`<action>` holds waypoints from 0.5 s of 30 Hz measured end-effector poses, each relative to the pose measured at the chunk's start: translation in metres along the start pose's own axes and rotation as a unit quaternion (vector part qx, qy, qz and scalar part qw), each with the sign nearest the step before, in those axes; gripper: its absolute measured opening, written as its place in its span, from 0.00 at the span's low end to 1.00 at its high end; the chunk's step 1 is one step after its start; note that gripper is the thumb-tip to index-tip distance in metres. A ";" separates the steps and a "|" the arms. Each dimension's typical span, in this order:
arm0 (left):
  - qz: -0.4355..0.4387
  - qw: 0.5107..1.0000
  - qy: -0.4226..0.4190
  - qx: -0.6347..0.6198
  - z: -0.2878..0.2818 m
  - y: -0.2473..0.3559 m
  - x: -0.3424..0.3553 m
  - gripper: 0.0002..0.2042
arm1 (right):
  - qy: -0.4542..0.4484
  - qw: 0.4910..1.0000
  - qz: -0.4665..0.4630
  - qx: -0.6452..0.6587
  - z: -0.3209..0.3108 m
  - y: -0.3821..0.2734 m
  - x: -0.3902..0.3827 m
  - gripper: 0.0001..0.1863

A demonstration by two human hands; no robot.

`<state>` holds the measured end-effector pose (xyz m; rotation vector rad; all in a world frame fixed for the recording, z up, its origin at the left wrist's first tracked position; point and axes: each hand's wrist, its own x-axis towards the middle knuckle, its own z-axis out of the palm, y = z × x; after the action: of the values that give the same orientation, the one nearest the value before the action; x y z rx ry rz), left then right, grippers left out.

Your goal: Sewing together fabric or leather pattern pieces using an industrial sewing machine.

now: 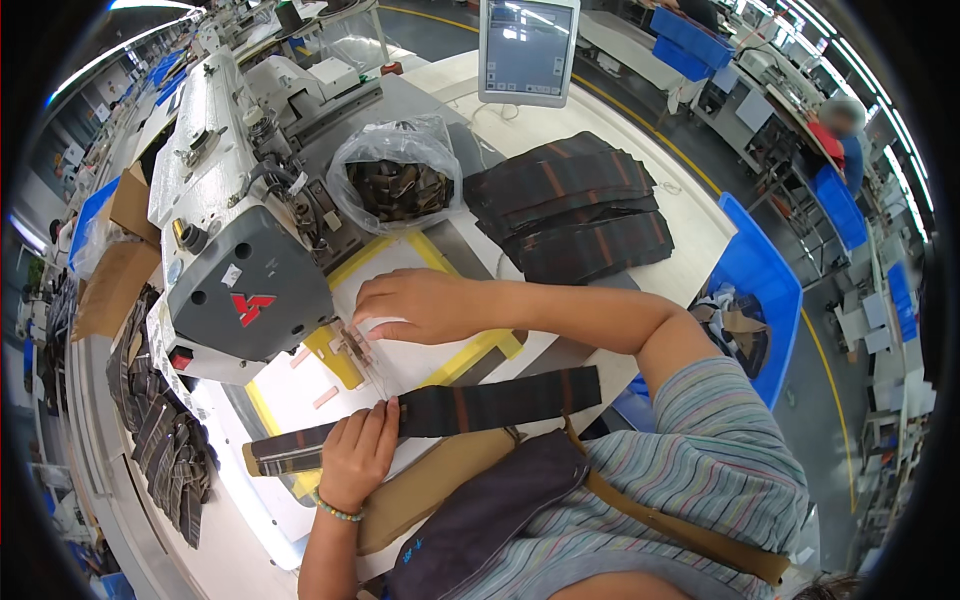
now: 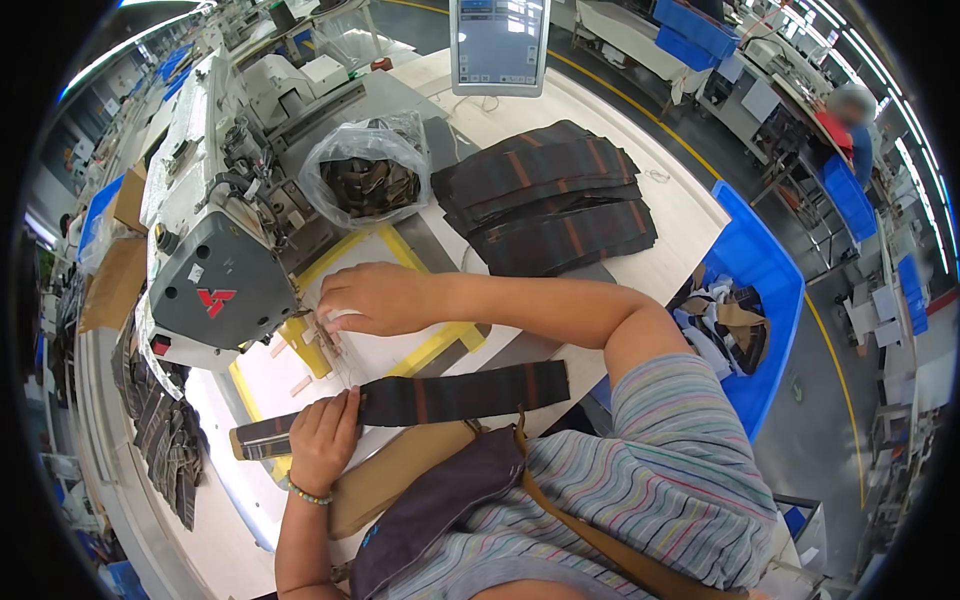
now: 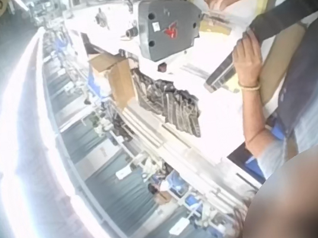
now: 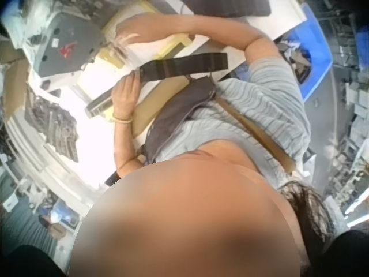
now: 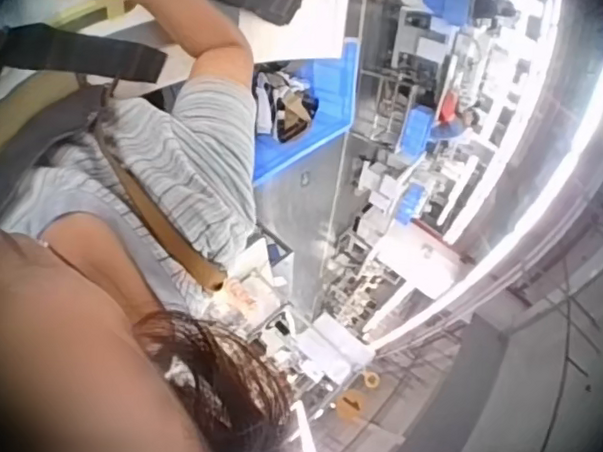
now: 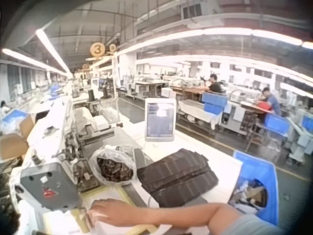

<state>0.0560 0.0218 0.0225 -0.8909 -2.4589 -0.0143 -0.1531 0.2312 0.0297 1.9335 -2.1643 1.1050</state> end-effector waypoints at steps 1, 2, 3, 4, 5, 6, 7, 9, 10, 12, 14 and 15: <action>-0.002 1.000 0.000 -0.004 0.000 0.000 -0.002 0.19 | -0.003 1.000 0.000 0.001 -0.004 -0.001 -0.004 0.21; -0.004 1.000 0.000 -0.006 0.000 0.000 -0.003 0.19 | -0.059 0.996 0.039 -0.059 -0.010 -0.004 -0.009 0.19; -0.004 1.000 0.002 -0.007 -0.001 0.000 -0.003 0.19 | -0.115 0.983 0.077 -0.119 -0.013 -0.005 -0.014 0.17; -0.003 1.000 0.003 -0.008 -0.001 0.000 -0.003 0.19 | -0.117 0.983 0.078 -0.118 -0.014 -0.005 -0.018 0.17; -0.005 1.000 0.003 -0.010 -0.002 0.000 -0.003 0.19 | -0.166 0.978 0.112 -0.060 -0.014 -0.004 -0.022 0.16; -0.009 1.000 0.008 -0.014 -0.003 0.000 -0.004 0.19 | -0.215 0.966 0.146 -0.002 -0.013 -0.003 -0.025 0.14; -0.016 1.000 0.011 -0.017 -0.003 0.001 -0.007 0.19 | -0.219 0.965 0.146 0.002 -0.012 -0.003 -0.027 0.14; -0.015 1.000 0.020 -0.015 0.001 0.000 -0.007 0.19 | -0.185 0.971 0.144 0.043 -0.009 0.001 -0.030 0.15; -0.015 0.999 0.027 -0.009 0.000 0.001 -0.009 0.18 | -0.175 0.977 0.125 0.013 -0.008 0.005 -0.032 0.16; -0.016 1.000 0.015 -0.009 -0.005 0.003 -0.005 0.20 | -0.108 0.987 0.116 -0.016 -0.007 0.001 -0.035 0.18; -0.012 1.000 0.022 -0.007 -0.004 0.000 -0.002 0.20 | -0.019 0.991 0.106 -0.078 -0.023 -0.010 -0.032 0.19; -0.006 0.999 0.031 -0.003 -0.004 -0.001 -0.002 0.20 | 0.014 0.987 0.084 -0.135 -0.031 -0.013 -0.035 0.20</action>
<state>0.0583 0.0193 0.0249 -0.8643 -2.4079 -0.0537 -0.1470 0.2769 0.0424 1.6391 -2.3555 0.7994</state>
